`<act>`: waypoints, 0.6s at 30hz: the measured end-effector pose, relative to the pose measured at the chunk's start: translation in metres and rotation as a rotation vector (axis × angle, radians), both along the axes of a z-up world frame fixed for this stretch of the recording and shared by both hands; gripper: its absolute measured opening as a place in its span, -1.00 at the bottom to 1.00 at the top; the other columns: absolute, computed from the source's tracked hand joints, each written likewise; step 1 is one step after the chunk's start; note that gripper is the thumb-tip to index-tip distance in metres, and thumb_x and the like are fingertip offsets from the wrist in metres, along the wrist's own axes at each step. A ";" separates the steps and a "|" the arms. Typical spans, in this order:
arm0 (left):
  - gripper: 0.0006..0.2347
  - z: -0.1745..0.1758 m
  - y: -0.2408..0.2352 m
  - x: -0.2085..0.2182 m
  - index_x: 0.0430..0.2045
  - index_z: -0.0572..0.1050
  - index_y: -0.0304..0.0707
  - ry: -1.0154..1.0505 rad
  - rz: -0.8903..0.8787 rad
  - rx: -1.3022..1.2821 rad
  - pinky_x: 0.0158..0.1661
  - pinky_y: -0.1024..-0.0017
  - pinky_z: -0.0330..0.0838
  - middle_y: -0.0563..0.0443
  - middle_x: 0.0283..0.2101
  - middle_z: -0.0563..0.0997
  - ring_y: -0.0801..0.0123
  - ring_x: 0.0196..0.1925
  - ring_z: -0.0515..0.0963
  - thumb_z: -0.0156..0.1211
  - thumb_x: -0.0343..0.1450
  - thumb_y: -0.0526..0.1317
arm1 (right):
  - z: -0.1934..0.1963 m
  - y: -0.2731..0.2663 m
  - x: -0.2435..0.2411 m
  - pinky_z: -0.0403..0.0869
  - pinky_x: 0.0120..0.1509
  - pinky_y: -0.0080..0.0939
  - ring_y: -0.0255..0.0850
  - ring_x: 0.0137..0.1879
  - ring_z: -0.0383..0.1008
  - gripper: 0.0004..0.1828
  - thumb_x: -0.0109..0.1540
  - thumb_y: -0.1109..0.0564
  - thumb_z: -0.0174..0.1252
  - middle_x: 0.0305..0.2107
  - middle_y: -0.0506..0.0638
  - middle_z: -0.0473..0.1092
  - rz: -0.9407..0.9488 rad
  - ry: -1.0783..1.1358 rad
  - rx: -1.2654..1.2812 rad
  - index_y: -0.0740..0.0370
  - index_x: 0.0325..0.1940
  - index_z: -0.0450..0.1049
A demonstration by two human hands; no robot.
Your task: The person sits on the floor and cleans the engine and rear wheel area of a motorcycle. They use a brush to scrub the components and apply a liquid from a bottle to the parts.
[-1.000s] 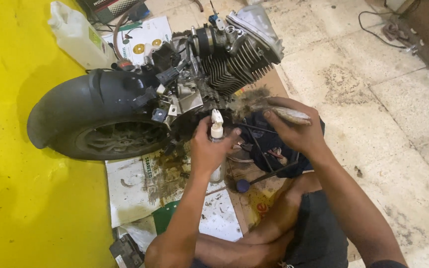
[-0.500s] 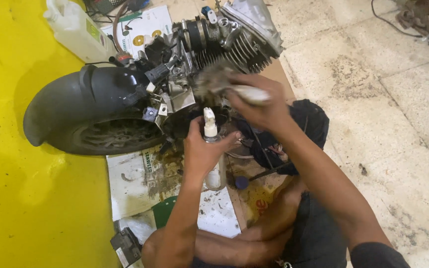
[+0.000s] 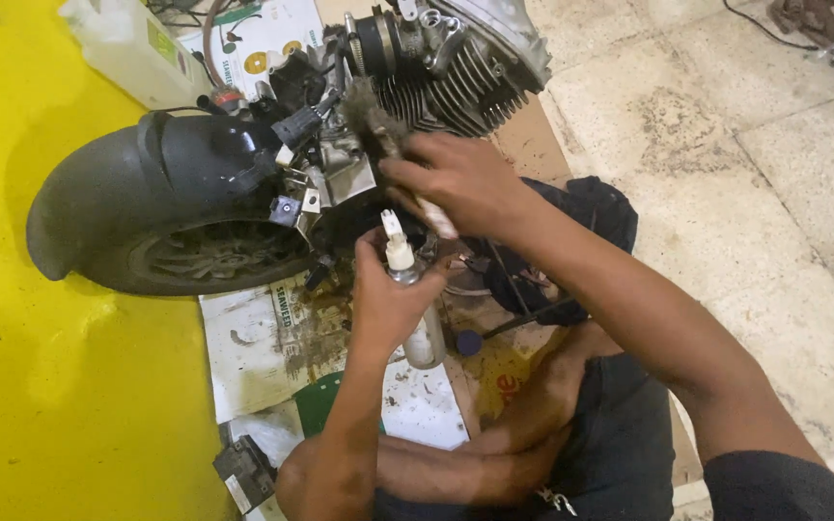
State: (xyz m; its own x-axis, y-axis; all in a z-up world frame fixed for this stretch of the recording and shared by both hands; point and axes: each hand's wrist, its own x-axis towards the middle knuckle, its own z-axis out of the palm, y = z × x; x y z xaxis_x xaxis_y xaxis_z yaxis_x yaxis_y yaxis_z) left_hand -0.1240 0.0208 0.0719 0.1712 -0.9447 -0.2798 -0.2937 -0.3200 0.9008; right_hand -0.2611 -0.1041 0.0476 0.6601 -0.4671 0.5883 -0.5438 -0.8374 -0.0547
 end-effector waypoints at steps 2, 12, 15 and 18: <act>-0.30 -0.013 -0.003 0.003 0.07 0.23 -0.39 -0.008 0.018 -0.006 -0.07 -0.05 0.37 -0.36 -0.09 0.48 -0.14 0.02 0.53 0.38 0.05 -0.17 | -0.008 -0.004 -0.004 0.56 -0.22 -0.10 -0.03 -0.28 0.53 -0.71 0.19 0.15 0.27 -0.31 0.14 0.45 0.024 0.003 0.031 0.08 0.00 0.49; -0.50 -0.044 -0.009 0.028 -0.27 0.44 -0.41 -0.092 0.084 -0.084 -0.17 0.04 0.39 -0.42 -0.28 0.58 -0.10 -0.17 0.60 0.47 0.01 -0.14 | 0.039 0.022 -0.030 0.54 -0.28 -0.09 -0.02 -0.38 0.55 -0.84 0.19 0.09 0.22 -0.38 0.10 0.49 0.014 0.054 0.290 0.12 -0.18 0.56; -0.50 -0.053 0.001 0.027 -0.24 0.45 -0.32 -0.048 0.121 -0.074 -0.18 0.12 0.38 -0.37 -0.28 0.57 0.01 -0.15 0.58 0.49 0.00 -0.17 | 0.017 0.034 -0.006 0.54 -0.24 -0.13 -0.05 -0.32 0.57 -0.76 0.22 0.02 0.27 -0.35 0.16 0.51 0.138 -0.626 0.611 0.22 -0.14 0.56; -0.55 -0.075 -0.004 0.035 -0.32 0.46 -0.23 -0.027 0.150 -0.236 -0.20 0.23 0.43 -0.16 -0.31 0.64 0.12 -0.23 0.64 0.52 0.01 -0.14 | -0.024 0.047 0.024 0.50 -0.32 -0.21 -0.18 -0.47 0.54 -0.84 0.17 0.09 0.28 -0.61 0.04 0.50 -0.021 -0.912 0.633 0.25 -0.30 0.58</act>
